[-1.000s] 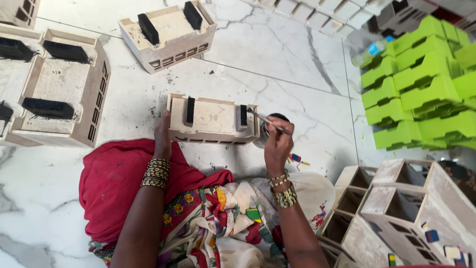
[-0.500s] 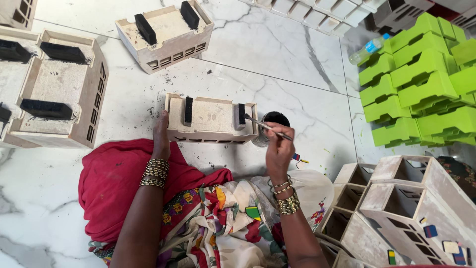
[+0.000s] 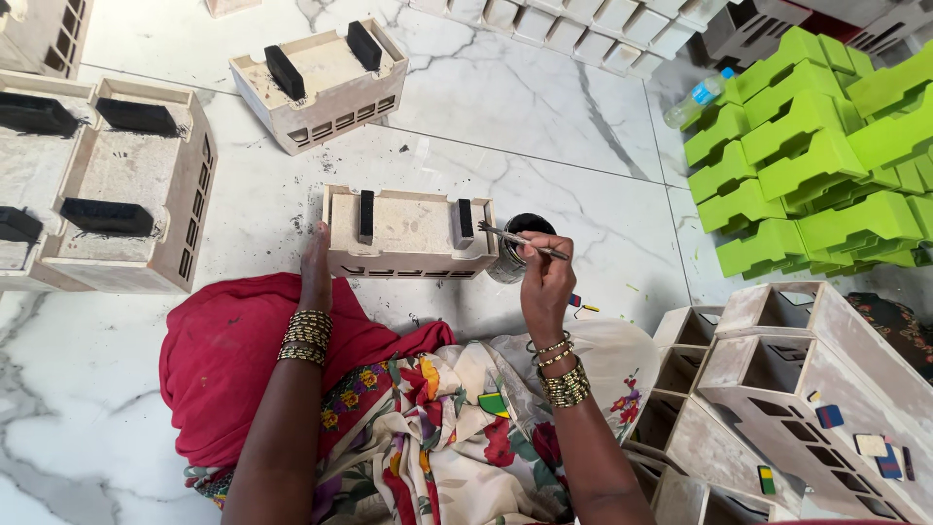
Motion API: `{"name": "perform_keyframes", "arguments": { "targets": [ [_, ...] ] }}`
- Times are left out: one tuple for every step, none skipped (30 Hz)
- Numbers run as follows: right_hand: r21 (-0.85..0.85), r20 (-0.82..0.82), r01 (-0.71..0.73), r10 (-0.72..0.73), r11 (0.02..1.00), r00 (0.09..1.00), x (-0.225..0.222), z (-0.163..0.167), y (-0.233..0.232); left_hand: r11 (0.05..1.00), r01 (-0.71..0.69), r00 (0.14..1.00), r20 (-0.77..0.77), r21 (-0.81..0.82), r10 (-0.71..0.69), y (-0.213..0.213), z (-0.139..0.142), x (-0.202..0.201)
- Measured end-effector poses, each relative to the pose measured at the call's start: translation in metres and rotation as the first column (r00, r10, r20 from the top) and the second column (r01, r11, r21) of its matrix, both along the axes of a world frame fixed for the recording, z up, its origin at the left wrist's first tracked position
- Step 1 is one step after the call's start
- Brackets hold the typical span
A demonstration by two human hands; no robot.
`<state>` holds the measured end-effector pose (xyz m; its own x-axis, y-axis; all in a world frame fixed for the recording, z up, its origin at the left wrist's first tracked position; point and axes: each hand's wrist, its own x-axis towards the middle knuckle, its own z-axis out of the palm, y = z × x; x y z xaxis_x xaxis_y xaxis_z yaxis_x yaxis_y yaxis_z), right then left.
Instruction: The person sits on the floor painting small wooden toy vehicles black with a brush, dipping the brush into a paint can and coating the raised parts of each toy. They finish one toy, set it aside, and pull the next unpainted toy toward them to continue painting.
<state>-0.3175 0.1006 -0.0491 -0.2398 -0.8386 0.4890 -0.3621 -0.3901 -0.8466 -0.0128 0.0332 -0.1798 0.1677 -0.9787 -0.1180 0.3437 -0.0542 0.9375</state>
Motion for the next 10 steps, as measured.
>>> {"name": "perform_keyframes", "arguments": {
  "targets": [
    [-0.001, 0.001, -0.004, 0.004, 1.000, 1.000, 0.003, 0.000, -0.001, 0.999, -0.003, 1.000, 0.010, 0.035, 0.002, 0.002, 0.006, 0.001],
    [-0.001, 0.002, -0.011, 0.011, 1.000, 1.000, 0.007, 0.001, -0.003, 0.998, -0.007, 1.000, 0.020, 0.070, 0.006, 0.005, 0.012, 0.002],
    [-0.004, 0.018, -0.023, 0.023, 1.000, 1.000, 0.011, 0.001, -0.005, 0.994, -0.013, 0.999, 0.032, 0.105, 0.010, 0.007, 0.018, 0.004],
    [-0.005, 0.033, -0.035, 0.036, 0.999, 0.999, 0.014, 0.001, -0.006, 0.997, -0.012, 0.999, 0.045, 0.078, 0.008, 0.009, 0.023, 0.007],
    [-0.004, 0.047, -0.046, 0.046, 0.999, 0.998, 0.016, 0.001, -0.006, 0.999, -0.008, 0.998, 0.057, 0.052, 0.005, 0.011, 0.028, 0.008],
    [0.000, 0.062, -0.047, 0.047, 0.999, 0.997, 0.018, 0.001, -0.007, 1.000, -0.002, 0.998, 0.069, 0.027, 0.000, 0.013, 0.032, 0.009],
    [0.001, 0.077, -0.047, 0.046, 0.999, 0.996, 0.020, 0.002, -0.008, 1.000, -0.003, 0.996, 0.087, 0.028, 0.000, 0.015, 0.035, 0.009],
    [0.002, 0.093, -0.044, 0.044, 0.999, 0.995, 0.021, 0.003, -0.009, 1.000, -0.002, 0.994, 0.106, 0.027, -0.001, 0.017, 0.038, 0.010],
    [0.001, 0.092, -0.036, 0.036, 0.999, 0.995, 0.021, 0.004, -0.010, 1.000, 0.001, 0.992, 0.125, 0.028, -0.005, 0.019, 0.040, 0.010],
    [0.002, 0.091, -0.028, 0.027, 1.000, 0.996, 0.021, 0.004, -0.009, 1.000, 0.006, 0.992, 0.127, 0.029, -0.009, 0.034, 0.037, -0.005]
  ]
}}
